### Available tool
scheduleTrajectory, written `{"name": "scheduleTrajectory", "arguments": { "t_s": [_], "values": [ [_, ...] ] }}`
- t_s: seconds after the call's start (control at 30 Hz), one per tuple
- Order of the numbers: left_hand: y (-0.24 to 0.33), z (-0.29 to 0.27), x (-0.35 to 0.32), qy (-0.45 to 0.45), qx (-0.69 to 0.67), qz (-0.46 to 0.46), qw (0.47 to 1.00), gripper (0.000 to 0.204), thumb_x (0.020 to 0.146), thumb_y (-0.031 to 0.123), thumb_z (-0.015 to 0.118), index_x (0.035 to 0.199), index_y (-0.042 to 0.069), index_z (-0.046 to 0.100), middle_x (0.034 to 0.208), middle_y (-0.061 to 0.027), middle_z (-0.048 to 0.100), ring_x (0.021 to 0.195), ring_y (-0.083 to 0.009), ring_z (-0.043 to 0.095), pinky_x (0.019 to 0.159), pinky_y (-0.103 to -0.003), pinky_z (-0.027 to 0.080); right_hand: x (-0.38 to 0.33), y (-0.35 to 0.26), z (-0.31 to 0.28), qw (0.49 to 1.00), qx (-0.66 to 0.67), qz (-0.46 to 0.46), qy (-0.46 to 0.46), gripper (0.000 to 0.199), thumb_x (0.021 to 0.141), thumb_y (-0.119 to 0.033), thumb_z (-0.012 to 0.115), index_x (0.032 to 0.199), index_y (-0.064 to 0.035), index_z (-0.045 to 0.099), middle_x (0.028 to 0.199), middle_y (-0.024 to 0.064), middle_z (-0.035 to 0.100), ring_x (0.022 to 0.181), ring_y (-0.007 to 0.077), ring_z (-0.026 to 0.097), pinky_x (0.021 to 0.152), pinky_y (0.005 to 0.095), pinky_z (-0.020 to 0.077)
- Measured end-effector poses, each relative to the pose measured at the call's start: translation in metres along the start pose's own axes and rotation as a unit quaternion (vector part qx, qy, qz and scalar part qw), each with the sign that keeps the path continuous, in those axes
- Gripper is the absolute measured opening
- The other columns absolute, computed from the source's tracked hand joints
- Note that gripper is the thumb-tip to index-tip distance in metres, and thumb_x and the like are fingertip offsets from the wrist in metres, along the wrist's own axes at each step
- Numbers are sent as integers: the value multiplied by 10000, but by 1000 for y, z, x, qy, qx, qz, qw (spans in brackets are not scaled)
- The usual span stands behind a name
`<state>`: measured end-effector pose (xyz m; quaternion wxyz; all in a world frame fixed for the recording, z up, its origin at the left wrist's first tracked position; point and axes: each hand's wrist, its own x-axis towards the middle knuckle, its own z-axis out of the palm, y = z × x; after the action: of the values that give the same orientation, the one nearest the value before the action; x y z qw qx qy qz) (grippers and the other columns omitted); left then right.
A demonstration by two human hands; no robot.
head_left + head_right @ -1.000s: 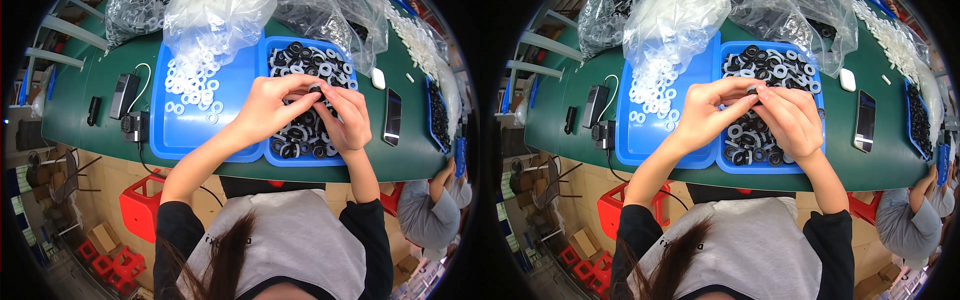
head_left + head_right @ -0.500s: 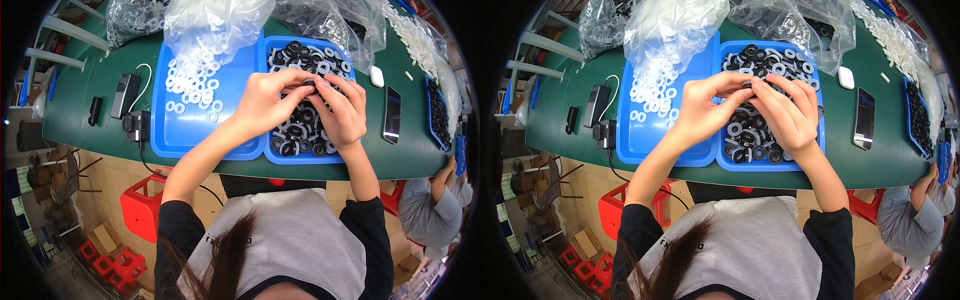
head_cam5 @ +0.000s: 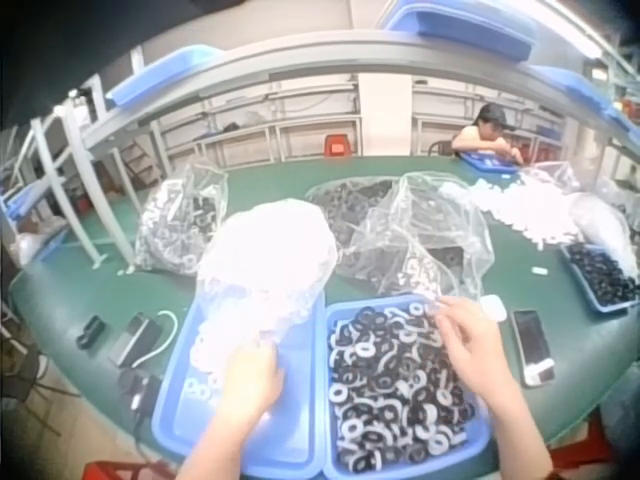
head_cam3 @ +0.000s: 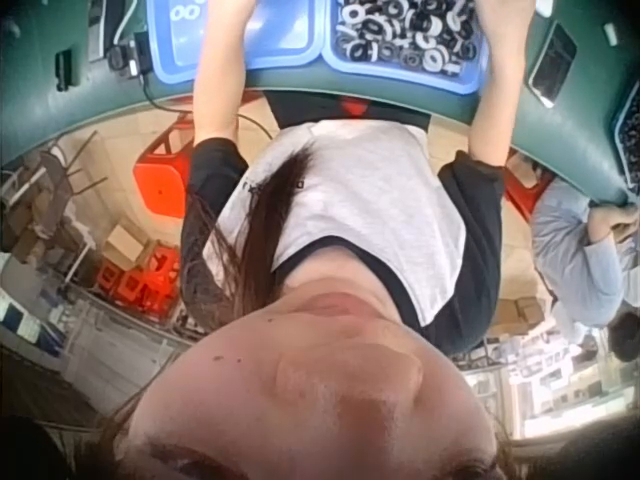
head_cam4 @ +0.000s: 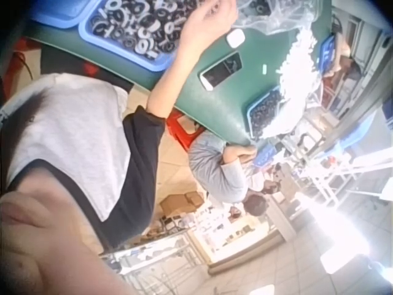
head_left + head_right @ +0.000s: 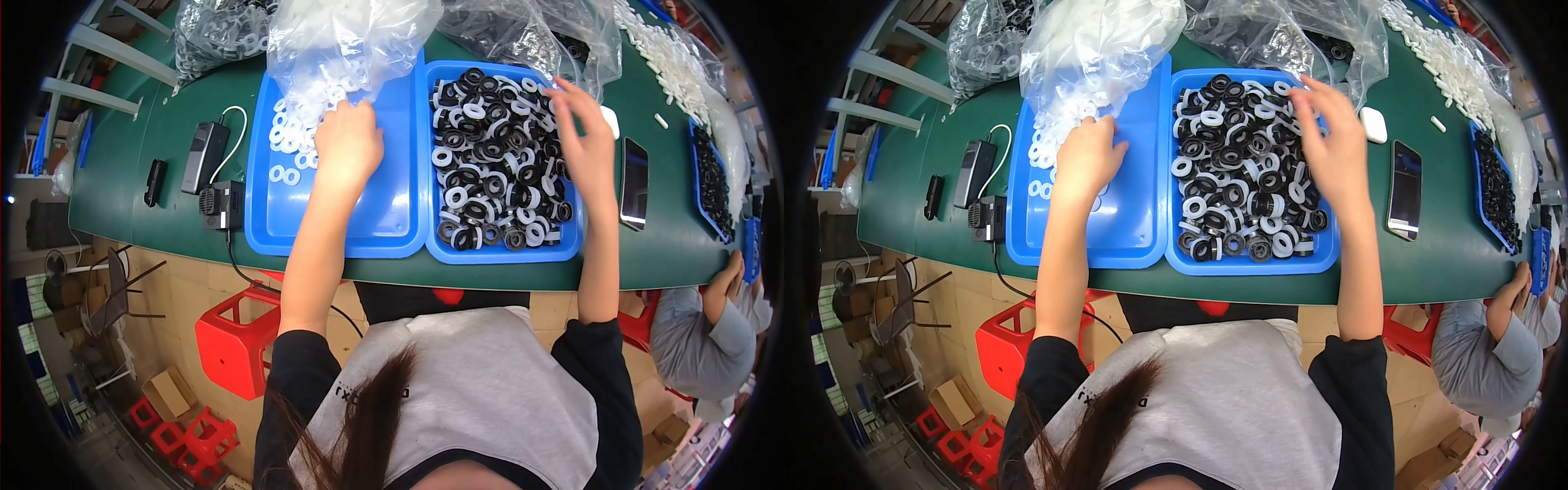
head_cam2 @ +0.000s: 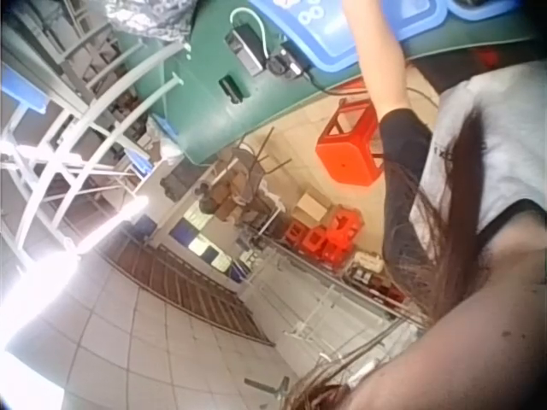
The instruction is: The person assembles small white rings into black circular plastic components by hand, taking parts from blue plastic trays on a factory workbench.
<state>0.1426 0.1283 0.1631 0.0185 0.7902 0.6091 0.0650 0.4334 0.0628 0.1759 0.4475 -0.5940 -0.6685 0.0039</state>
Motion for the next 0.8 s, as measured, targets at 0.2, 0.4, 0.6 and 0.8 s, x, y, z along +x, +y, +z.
{"name": "scheduleTrajectory", "arguments": {
  "t_s": [0.2, 0.4, 0.6, 0.8],
  "values": [
    [-1, -3, 4, -77, 18, -8, 997, 316, 757, 3, 584, 1073, -16, 572, 1039, -253, 571, 925, -381, 627, 770, -437, 533, 29, 52, -30, 982, -46, 178, 48, 203, 921, -116, 510, 1020, -8, 651, 1003, 165, 670, 912, 294, 651, 807, 358, 494],
    [-7, 1, 6, -46, -54, 30, 997, 274, 741, -48, 537, 1009, -38, 592, 1050, -267, 555, 923, -373, 625, 777, -423, 525, 74, 136, -1, 985, -121, -30, -120, 264, 829, 16, 493, 1072, 16, 596, 1044, 213, 628, 998, 367, 597, 869, 394, 473],
    [20, -10, 8, -44, -378, 138, 914, 280, 777, -11, 583, 1054, -26, 626, 957, -158, 652, 839, -256, 647, 771, -340, 520, 91, 170, 45, 875, -455, 0, -166, 235, 757, -12, 608, 992, -16, 594, 1020, 161, 591, 999, 355, 579, 834, 436, 483],
    [24, -20, 7, 16, -462, 85, 882, 291, 838, 30, 613, 1124, -27, 605, 1062, -139, 658, 927, -207, 649, 837, -304, 522, 96, 175, 47, 880, -466, -7, -92, 183, 811, -45, 521, 984, -61, 578, 998, 159, 580, 969, 360, 581, 805, 472, 472]
  ]
}}
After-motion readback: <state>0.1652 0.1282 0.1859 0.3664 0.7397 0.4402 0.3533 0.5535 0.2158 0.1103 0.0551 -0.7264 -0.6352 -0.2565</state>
